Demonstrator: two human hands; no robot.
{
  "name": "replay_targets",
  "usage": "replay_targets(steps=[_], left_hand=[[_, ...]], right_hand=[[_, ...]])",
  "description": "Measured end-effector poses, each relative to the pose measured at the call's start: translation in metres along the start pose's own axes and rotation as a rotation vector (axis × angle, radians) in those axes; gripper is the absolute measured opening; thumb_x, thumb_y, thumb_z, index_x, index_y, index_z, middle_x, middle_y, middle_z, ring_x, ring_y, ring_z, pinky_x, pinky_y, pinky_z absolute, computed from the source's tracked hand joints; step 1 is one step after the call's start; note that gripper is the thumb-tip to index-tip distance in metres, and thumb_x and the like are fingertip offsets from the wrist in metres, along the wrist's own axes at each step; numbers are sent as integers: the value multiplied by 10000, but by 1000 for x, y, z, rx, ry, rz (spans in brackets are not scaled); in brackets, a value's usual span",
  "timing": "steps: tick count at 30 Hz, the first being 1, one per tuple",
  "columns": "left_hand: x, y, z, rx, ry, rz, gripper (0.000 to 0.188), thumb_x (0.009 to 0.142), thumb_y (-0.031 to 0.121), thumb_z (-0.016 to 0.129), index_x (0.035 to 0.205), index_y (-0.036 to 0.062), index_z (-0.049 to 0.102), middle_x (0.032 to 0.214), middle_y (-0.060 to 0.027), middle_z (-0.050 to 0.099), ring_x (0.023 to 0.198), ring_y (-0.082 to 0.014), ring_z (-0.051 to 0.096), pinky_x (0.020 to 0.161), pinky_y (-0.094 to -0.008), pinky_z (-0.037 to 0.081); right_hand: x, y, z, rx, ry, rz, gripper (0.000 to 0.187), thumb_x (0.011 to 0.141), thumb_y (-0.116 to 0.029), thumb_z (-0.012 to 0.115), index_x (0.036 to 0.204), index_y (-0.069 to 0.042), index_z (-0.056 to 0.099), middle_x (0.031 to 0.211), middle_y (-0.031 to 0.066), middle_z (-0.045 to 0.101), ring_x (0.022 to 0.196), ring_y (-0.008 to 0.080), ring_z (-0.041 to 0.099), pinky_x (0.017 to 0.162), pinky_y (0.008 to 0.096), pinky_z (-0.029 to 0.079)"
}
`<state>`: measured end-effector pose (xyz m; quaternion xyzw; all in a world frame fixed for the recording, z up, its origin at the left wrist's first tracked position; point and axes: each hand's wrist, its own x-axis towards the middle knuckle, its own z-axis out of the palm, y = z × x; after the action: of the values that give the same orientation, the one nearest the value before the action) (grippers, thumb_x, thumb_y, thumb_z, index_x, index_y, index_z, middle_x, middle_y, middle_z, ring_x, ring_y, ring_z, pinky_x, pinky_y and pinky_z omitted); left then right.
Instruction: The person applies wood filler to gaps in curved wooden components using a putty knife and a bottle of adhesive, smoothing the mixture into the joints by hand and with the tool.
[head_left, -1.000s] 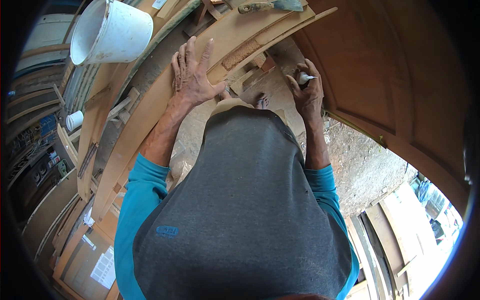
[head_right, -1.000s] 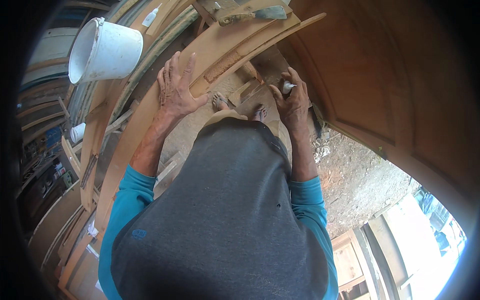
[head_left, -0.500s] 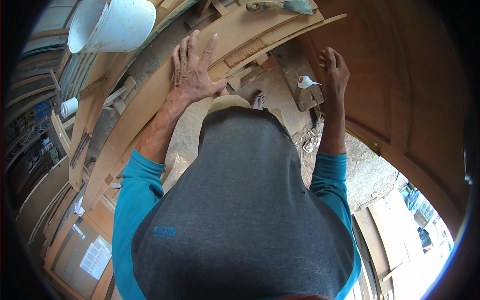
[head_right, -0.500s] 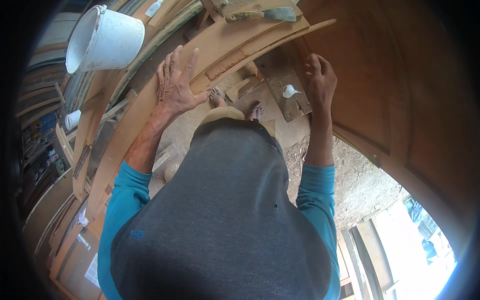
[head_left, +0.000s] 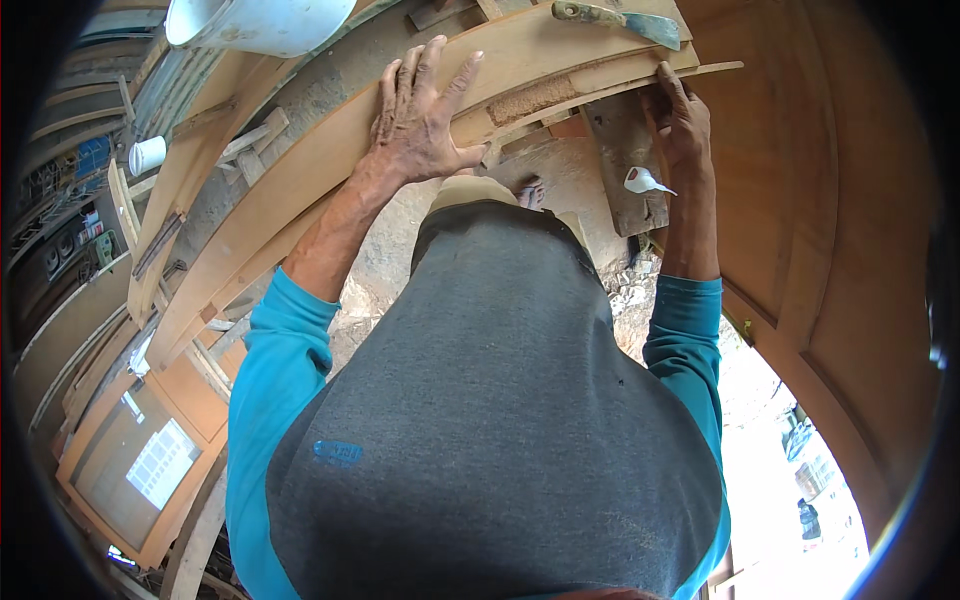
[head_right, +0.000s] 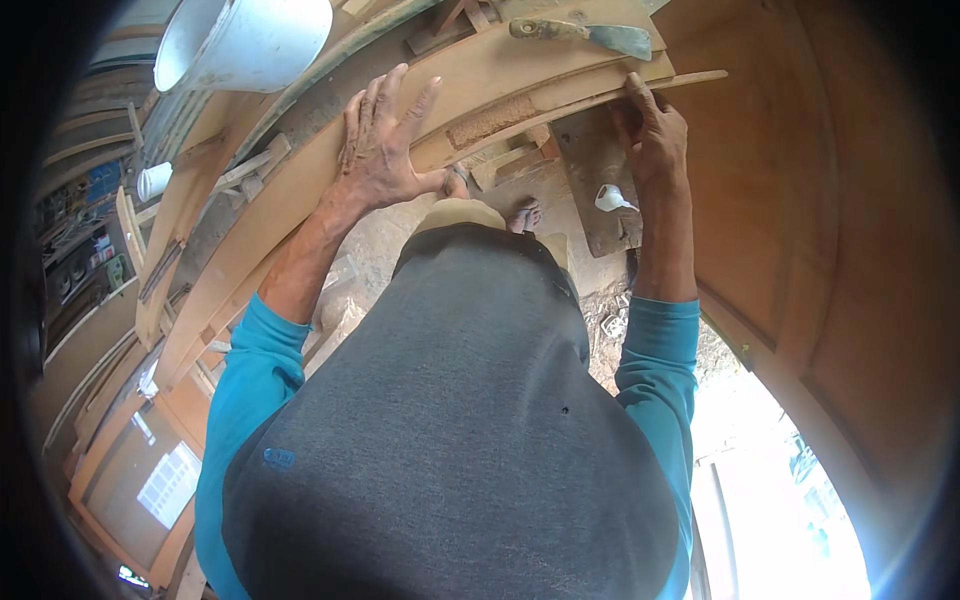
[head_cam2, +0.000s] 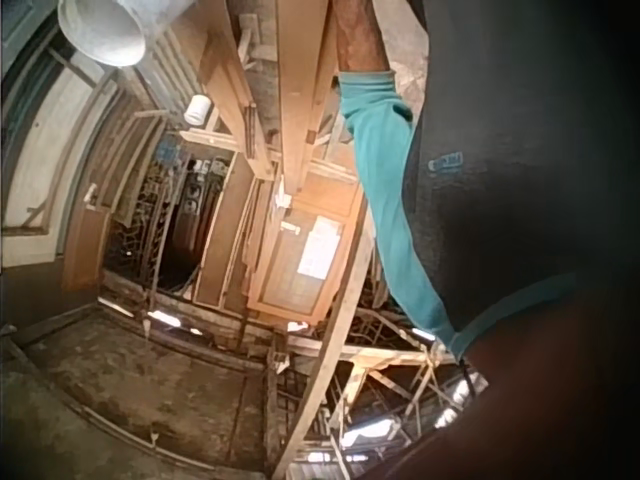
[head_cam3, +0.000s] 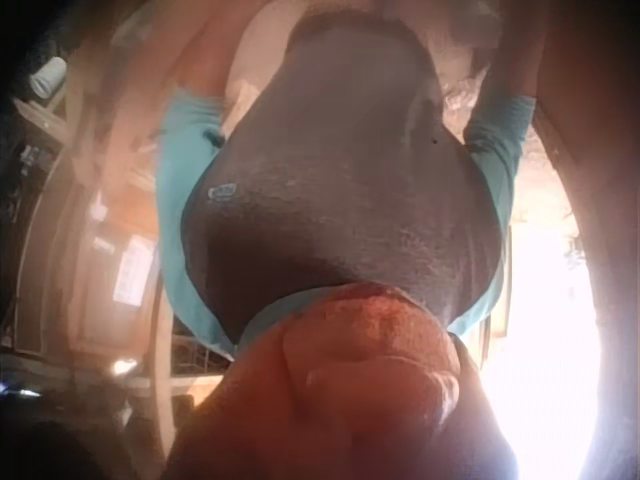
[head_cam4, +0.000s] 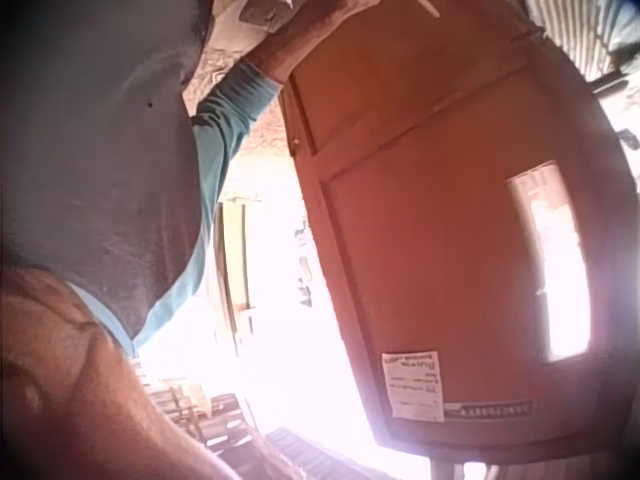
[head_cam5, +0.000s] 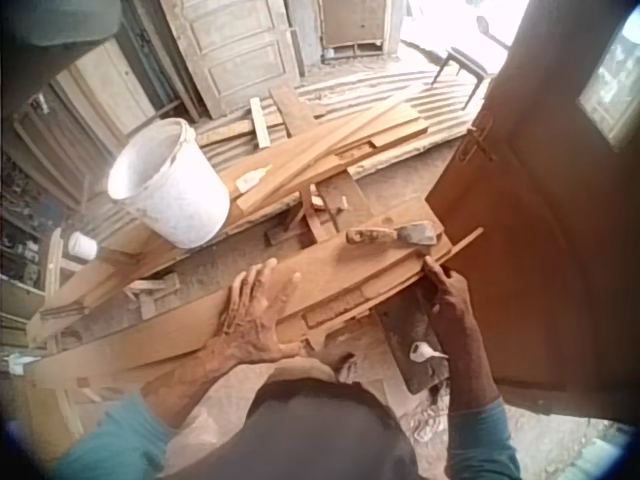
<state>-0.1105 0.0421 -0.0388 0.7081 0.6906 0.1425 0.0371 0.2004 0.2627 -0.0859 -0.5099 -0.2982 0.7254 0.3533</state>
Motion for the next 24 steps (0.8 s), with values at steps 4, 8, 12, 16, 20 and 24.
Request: replay_targets(steps=[4,8,12,16,20,24], left_hand=[[-2,-1,0,24,-41,-18,1237,685,672,891,1714,218,376,1686,-287,297,1537,-510,308,1259,-646,216],[-1,-1,0,30,-53,-23,1234,686,661,894,1717,226,372,1690,-285,292,1540,-511,303,1262,-647,217],[-1,-2,1,30,-45,-17,1237,684,649,896,1719,228,366,1692,-283,288,1538,-509,305,1261,-648,220],[-1,-1,1,40,-43,-15,1242,680,645,898,1720,227,364,1690,-282,290,1537,-506,308,1260,-647,221],[-2,-1,1,40,-49,-19,1253,673,649,898,1720,218,362,1687,-289,291,1539,-504,303,1257,-650,221],[-1,-1,0,56,-64,-21,1271,662,661,898,1719,204,362,1683,-297,292,1541,-500,298,1251,-650,222]], right_hand=[[3,2,1,-6,-2,-30,323,965,-257,879,1136,-26,731,997,32,717,901,126,689,828,284,601],[1,3,5,21,7,-67,291,980,-219,861,1128,-8,726,970,38,735,842,134,709,765,279,610],[2,3,3,16,-13,-73,282,991,-205,850,1127,7,723,962,47,744,821,136,717,744,278,611],[1,2,4,-5,9,-74,315,981,-245,863,1117,2,722,955,50,736,830,137,707,758,280,603],[-3,-3,1,-303,201,-151,404,955,-334,890,1110,-1,722,932,43,723,801,134,682,747,282,584],[-8,-17,-7,-661,384,-630,485,954,-401,887,1122,19,714,906,44,717,754,102,637,711,262,541]])
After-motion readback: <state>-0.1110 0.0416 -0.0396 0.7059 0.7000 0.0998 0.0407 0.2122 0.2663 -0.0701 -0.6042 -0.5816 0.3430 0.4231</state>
